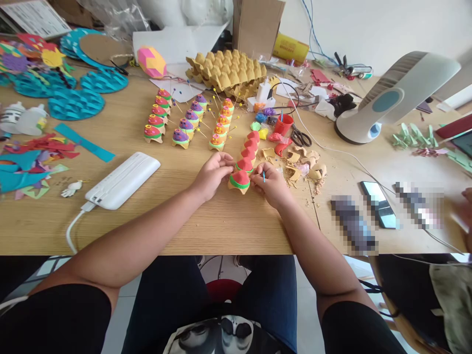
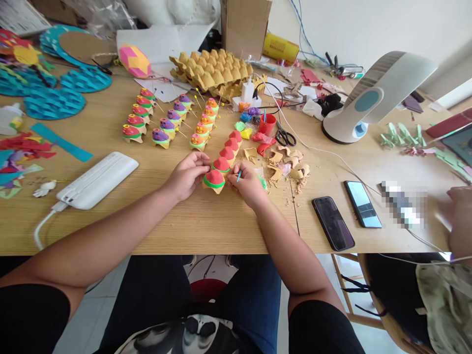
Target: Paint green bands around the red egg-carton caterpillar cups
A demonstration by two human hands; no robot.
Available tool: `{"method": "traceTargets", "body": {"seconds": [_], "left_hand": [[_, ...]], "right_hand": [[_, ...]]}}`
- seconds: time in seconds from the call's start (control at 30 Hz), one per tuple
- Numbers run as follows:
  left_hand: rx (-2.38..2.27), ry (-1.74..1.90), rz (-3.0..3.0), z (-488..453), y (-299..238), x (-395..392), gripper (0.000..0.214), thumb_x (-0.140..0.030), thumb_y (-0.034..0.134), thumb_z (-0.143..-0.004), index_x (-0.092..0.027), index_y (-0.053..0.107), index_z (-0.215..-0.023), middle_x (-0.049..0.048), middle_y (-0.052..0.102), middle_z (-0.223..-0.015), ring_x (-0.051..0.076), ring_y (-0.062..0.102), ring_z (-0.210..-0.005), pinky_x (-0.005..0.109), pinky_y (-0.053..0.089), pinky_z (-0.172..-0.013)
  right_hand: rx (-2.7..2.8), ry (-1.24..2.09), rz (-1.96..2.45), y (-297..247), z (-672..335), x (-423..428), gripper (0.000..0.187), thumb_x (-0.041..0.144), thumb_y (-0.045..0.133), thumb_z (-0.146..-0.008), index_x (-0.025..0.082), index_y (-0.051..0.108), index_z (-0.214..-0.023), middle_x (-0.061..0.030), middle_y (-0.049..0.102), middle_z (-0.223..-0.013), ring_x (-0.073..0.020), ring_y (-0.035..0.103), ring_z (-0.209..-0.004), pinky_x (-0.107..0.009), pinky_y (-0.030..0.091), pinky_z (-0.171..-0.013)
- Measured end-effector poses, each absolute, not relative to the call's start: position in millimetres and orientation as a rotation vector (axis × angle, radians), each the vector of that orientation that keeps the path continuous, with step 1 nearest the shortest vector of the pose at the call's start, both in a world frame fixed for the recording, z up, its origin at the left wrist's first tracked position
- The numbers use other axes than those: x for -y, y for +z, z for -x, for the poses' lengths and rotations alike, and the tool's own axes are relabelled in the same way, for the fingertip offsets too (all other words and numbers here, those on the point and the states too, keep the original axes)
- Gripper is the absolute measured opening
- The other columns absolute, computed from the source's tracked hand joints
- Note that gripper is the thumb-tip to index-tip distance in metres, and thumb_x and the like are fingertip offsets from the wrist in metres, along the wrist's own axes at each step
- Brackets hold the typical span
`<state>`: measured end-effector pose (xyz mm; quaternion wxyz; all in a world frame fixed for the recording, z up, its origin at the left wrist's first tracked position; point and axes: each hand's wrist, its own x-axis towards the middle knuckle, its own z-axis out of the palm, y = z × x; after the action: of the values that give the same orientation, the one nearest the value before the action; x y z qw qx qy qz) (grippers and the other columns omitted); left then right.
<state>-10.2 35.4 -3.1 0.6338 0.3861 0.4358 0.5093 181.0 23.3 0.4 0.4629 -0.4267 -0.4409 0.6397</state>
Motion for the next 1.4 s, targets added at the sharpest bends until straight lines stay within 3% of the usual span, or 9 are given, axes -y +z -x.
{"method": "traceTargets", "body": {"seconds": [0.23, 0.4, 0.67, 0.9, 1.03, 1.13, 1.23, 1.4], "left_hand": [[-0.828, 1.075, -0.481, 9.7, 0.9, -33.4, 0.030, 0.002, 0.068, -0.078, -0.018, 0.060, -0.098, 0.0002, 0.072, -0.087, 0.011, 0.069, -0.071, 0.021, 0.054, -0.064], [-0.698, 0.858, -0.445, 14.3, -1.4, -36.9, 0.022, -0.003, 0.065, -0.090, -0.009, 0.072, -0.110, 0.0089, 0.078, -0.096, 0.012, 0.072, -0.076, 0.019, 0.058, -0.067], [-0.668, 0.785, -0.475, 17.9, -9.6, -41.8, 0.021, -0.006, 0.062, -0.094, -0.013, 0.078, -0.106, 0.0076, 0.079, -0.100, 0.011, 0.072, -0.079, 0.019, 0.059, -0.069], [-0.632, 0.801, -0.556, 13.9, -8.8, -38.0, 0.018, -0.009, 0.064, -0.095, -0.014, 0.078, -0.106, 0.0066, 0.078, -0.098, 0.010, 0.071, -0.078, 0.019, 0.057, -0.070], [-0.640, 0.818, -0.555, 12.3, -7.9, -35.7, 0.019, -0.008, 0.065, -0.094, -0.015, 0.078, -0.105, 0.0057, 0.078, -0.097, 0.012, 0.072, -0.082, 0.021, 0.058, -0.075], [-0.627, 0.833, -0.531, 11.5, -5.8, -34.1, 0.019, -0.007, 0.063, -0.094, -0.016, 0.078, -0.104, 0.0051, 0.078, -0.097, 0.012, 0.073, -0.084, 0.022, 0.059, -0.078], [-0.626, 0.840, -0.532, 11.0, -4.2, -33.0, 0.019, -0.008, 0.062, -0.094, -0.016, 0.077, -0.103, 0.0051, 0.077, -0.095, 0.014, 0.073, -0.085, 0.025, 0.060, -0.077], [-0.621, 0.812, -0.599, 12.1, -4.1, -32.5, 0.019, -0.011, 0.063, -0.093, -0.015, 0.077, -0.106, 0.0063, 0.077, -0.093, 0.015, 0.072, -0.081, 0.027, 0.059, -0.076]], "right_hand": [[0.920, 1.641, 0.942, -1.0, -180.7, -25.9, 0.048, 0.024, 0.087, -0.063, 0.024, 0.042, -0.080, 0.0069, 0.058, -0.074, -0.0066, 0.050, -0.058, -0.020, 0.026, -0.050], [0.934, 1.580, 0.952, 2.3, -181.3, -24.8, 0.044, 0.023, 0.083, -0.065, 0.024, 0.042, -0.080, 0.0066, 0.058, -0.075, -0.0065, 0.049, -0.059, -0.020, 0.029, -0.050], [1.014, 1.489, 0.949, 3.1, -179.5, -24.0, 0.040, 0.025, 0.078, -0.068, 0.024, 0.040, -0.080, 0.0068, 0.054, -0.078, -0.0058, 0.047, -0.059, -0.022, 0.030, -0.052], [1.249, 1.258, 1.061, 4.8, -183.8, -24.2, 0.037, 0.044, 0.076, -0.084, 0.026, 0.043, -0.085, 0.0049, 0.057, -0.080, -0.0079, 0.051, -0.058, -0.024, 0.035, -0.052], [1.240, 1.107, 1.114, 9.9, -193.8, -27.8, 0.040, 0.066, 0.060, -0.094, 0.027, 0.048, -0.096, 0.0021, 0.062, -0.084, -0.0103, 0.054, -0.059, -0.025, 0.032, -0.049], [1.150, 1.141, 1.101, 11.7, -199.8, -32.1, 0.049, 0.076, 0.053, -0.092, 0.027, 0.054, -0.096, 0.0031, 0.054, -0.074, -0.0112, 0.048, -0.056, -0.027, 0.031, -0.049], [1.137, 1.188, 1.097, 12.0, -201.4, -35.7, 0.050, 0.075, 0.061, -0.087, 0.025, 0.059, -0.091, 0.0031, 0.049, -0.071, -0.0118, 0.045, -0.058, -0.028, 0.034, -0.052], [1.091, 1.323, 1.005, 15.3, -199.2, -33.6, 0.041, 0.057, 0.081, -0.076, 0.026, 0.057, -0.090, 0.0037, 0.057, -0.073, -0.0108, 0.046, -0.060, -0.026, 0.036, -0.056]]}}
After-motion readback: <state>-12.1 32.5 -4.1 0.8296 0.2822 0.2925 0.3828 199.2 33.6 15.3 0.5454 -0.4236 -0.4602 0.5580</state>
